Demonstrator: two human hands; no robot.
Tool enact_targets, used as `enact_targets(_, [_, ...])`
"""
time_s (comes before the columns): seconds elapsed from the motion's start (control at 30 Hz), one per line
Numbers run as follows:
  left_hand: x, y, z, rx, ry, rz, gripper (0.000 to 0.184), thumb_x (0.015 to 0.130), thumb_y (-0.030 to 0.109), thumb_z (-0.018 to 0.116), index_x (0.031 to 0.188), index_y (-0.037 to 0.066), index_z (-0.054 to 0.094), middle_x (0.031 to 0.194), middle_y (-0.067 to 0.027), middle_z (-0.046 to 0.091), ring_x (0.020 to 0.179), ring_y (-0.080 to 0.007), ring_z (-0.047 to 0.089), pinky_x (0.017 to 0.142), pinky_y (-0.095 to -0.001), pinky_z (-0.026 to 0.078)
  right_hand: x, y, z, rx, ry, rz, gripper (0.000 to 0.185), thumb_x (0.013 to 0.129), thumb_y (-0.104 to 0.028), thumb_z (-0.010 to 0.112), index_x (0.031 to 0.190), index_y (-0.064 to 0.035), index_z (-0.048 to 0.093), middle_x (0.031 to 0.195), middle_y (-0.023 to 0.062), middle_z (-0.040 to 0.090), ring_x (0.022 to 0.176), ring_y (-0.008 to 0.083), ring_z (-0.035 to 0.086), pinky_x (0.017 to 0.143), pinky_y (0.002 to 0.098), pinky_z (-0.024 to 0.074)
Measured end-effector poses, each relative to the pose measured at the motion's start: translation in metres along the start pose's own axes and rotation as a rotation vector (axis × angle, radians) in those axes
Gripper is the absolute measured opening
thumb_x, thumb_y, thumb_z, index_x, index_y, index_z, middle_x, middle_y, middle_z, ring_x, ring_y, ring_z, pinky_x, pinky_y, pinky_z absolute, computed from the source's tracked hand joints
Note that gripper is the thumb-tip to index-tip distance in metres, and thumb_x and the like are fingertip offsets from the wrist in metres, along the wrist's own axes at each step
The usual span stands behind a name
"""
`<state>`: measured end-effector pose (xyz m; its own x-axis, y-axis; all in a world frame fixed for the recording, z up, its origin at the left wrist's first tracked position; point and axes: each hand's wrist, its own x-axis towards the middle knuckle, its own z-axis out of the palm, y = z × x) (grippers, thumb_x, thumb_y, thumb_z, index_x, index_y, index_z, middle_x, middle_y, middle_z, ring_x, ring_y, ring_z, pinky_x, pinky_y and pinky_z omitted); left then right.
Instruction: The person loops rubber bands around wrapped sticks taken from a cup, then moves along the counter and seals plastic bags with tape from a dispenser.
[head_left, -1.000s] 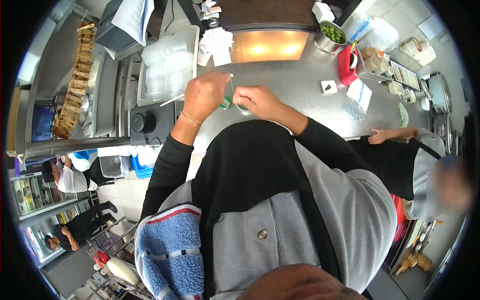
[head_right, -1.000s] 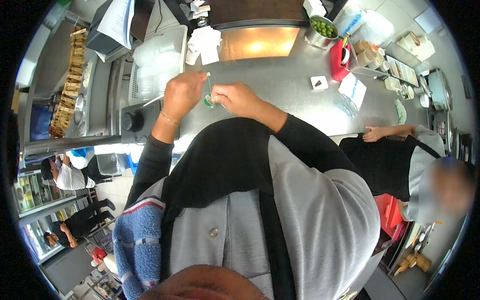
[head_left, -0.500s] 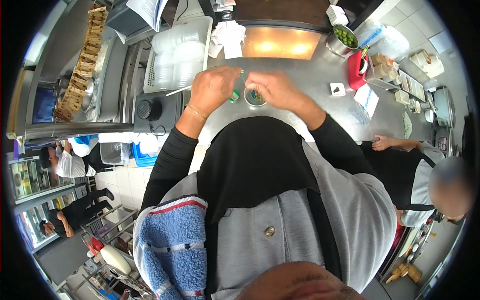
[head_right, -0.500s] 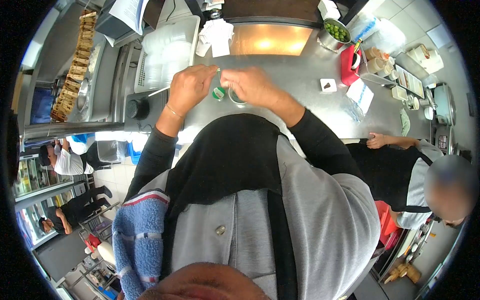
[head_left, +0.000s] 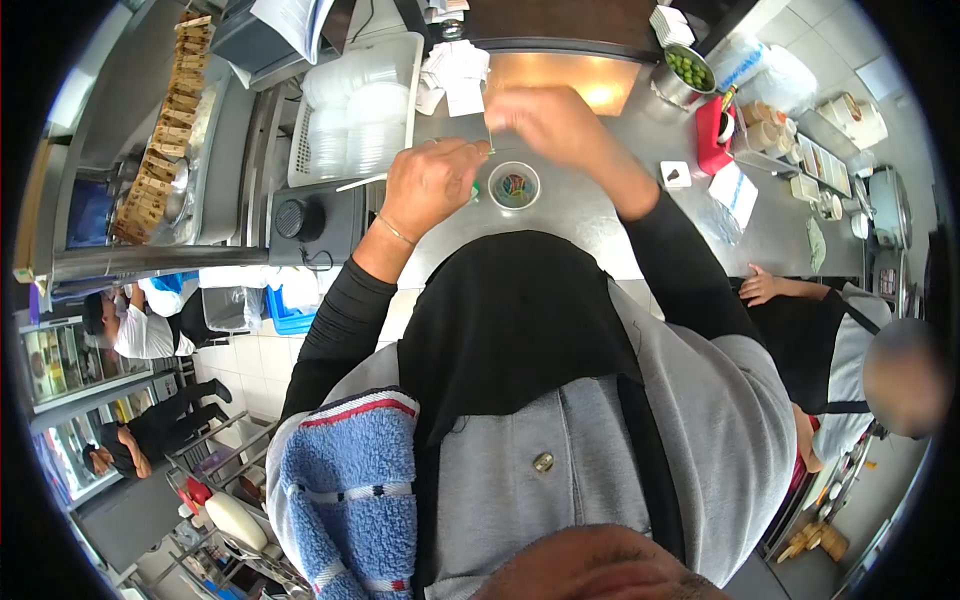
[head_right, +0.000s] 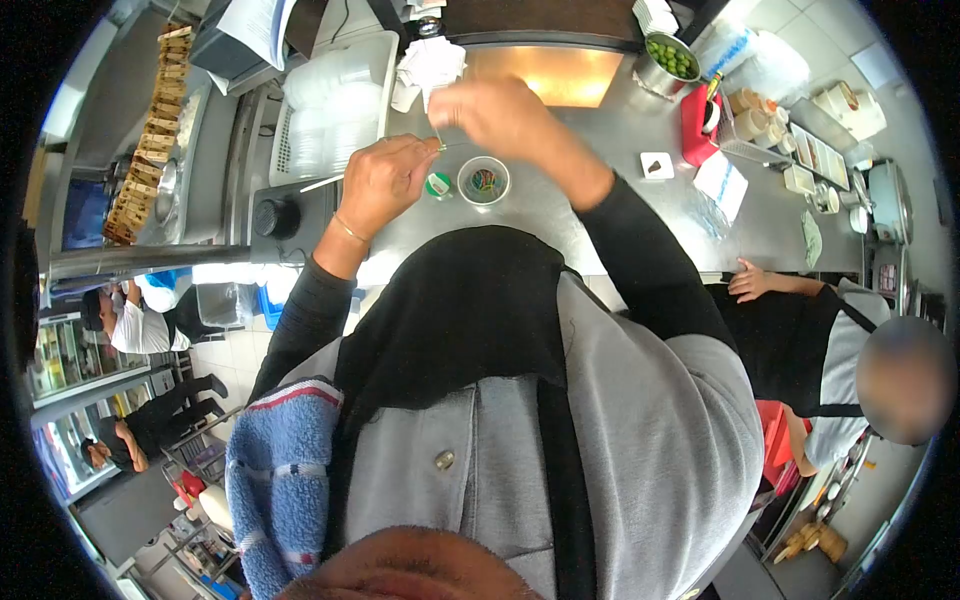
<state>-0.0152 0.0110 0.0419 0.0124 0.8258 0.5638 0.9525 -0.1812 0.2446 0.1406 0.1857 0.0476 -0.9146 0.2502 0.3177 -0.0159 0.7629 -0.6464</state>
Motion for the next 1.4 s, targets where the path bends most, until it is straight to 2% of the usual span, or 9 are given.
enact_targets(0.07, [0.005,0.007,-0.002,-0.049,0.039,0.014,0.01,0.089,0.011,0.077,0.098,0.009,0.079,0.083,-0.0064,0.073,0.07,-0.0281,0.07,0.064,-0.0379,0.056,0.025,0.062,0.021,0.495,0.094,0.014,0.015,0.103,-0.018,0.065,0.1,-0.0031,0.068,0.092,-0.0038,0.068,0.086,0.0096,0.061,0.082,0.0295,0.0526])
enact_targets(0.27, [0.011,-0.009,-0.009,0.028,0.147,-0.056,0.011,0.089,0.012,0.077,0.099,0.009,0.079,0.082,-0.0067,0.073,0.069,-0.028,0.069,0.062,-0.0379,0.056,-0.032,0.025,0.085,0.68,0.089,0.28,0.015,0.102,-0.018,0.066,0.101,-0.0029,0.067,0.09,-0.002,0.067,0.085,0.0103,0.06,0.08,0.0292,0.0514])
enact_targets(0.47, [0.004,-0.009,0.006,0.062,0.025,-0.048,0.01,0.089,0.011,0.076,0.098,0.009,0.079,0.082,-0.0072,0.072,0.071,-0.028,0.07,0.062,-0.0385,0.057,-0.018,-0.026,0.005,-0.237,0.038,-0.078,0.013,0.101,-0.018,0.064,0.101,-0.0053,0.068,0.09,0.0047,0.072,0.089,0.0127,0.068,0.079,0.0329,0.0528])
enact_targets(0.67, [0.015,0.009,-0.001,-0.04,0.182,-0.012,0.009,0.089,0.01,0.075,0.097,0.009,0.078,0.083,-0.007,0.072,0.071,-0.0286,0.071,0.063,-0.0389,0.057,-0.005,0.086,0.081,0.716,0.135,0.086,0.021,0.104,-0.03,0.066,0.103,-0.0094,0.07,0.089,0.0026,0.071,0.087,0.0096,0.064,0.08,0.0328,0.053])
enact_targets(0.7, [0.016,-0.001,-0.001,-0.002,0.202,-0.032,0.009,0.088,0.01,0.075,0.097,0.009,0.078,0.083,-0.0072,0.073,0.071,-0.0285,0.071,0.063,-0.0388,0.057,-0.023,0.065,0.082,0.557,0.017,0.151,0.026,0.106,-0.033,0.066,0.105,-0.0081,0.07,0.086,0.0007,0.07,0.088,0.0063,0.06,0.08,0.0312,0.0521])
enact_targets(0.9, [0.004,-0.005,0.001,0.072,-0.014,-0.039,0.01,0.086,0.006,0.077,0.096,0.006,0.078,0.085,-0.0091,0.074,0.073,-0.0284,0.072,0.065,-0.0375,0.058,-0.011,-0.039,0.005,-0.278,0.025,-0.024,0.018,0.104,-0.023,0.055,0.091,-0.0149,0.064,0.089,0.0107,0.071,0.085,0.0384,0.069,0.066,0.0486,0.0528])
enact_targets(1.07, [0.021,0.015,-0.009,-0.079,0.127,-0.005,0.01,0.087,0.007,0.078,0.096,0.006,0.078,0.084,-0.0085,0.074,0.073,-0.0284,0.072,0.066,-0.0374,0.058,0.009,0.072,0.043,0.441,0.089,0.167,0.022,0.105,-0.023,0.06,0.104,-0.0027,0.07,0.091,0.0066,0.073,0.088,0.0118,0.066,0.083,0.0326,0.054])
enact_targets(1.27, [0.011,-0.01,-0.003,-0.011,0.087,0.003,0.01,0.086,0.007,0.079,0.096,0.006,0.078,0.083,-0.0088,0.073,0.072,-0.0285,0.071,0.064,-0.0373,0.057,-0.029,-0.029,0.006,-0.267,0.002,-0.021,0.01,0.097,-0.025,0.066,0.1,-0.0166,0.071,0.093,0.0095,0.073,0.085,0.0336,0.07,0.076,0.0414,0.0549])
enact_targets(1.4, [0.023,0.016,-0.001,-0.105,0.14,0.091,0.008,0.087,0.011,0.078,0.095,0.009,0.077,0.08,-0.0064,0.071,0.07,-0.0279,0.07,0.061,-0.0389,0.056,0.012,0.034,0.006,0.29,0.153,-0.021,0.011,0.098,-0.024,0.068,0.1,-0.0138,0.068,0.084,0.0015,0.069,0.079,0.0225,0.068,0.071,0.0358,0.0523])
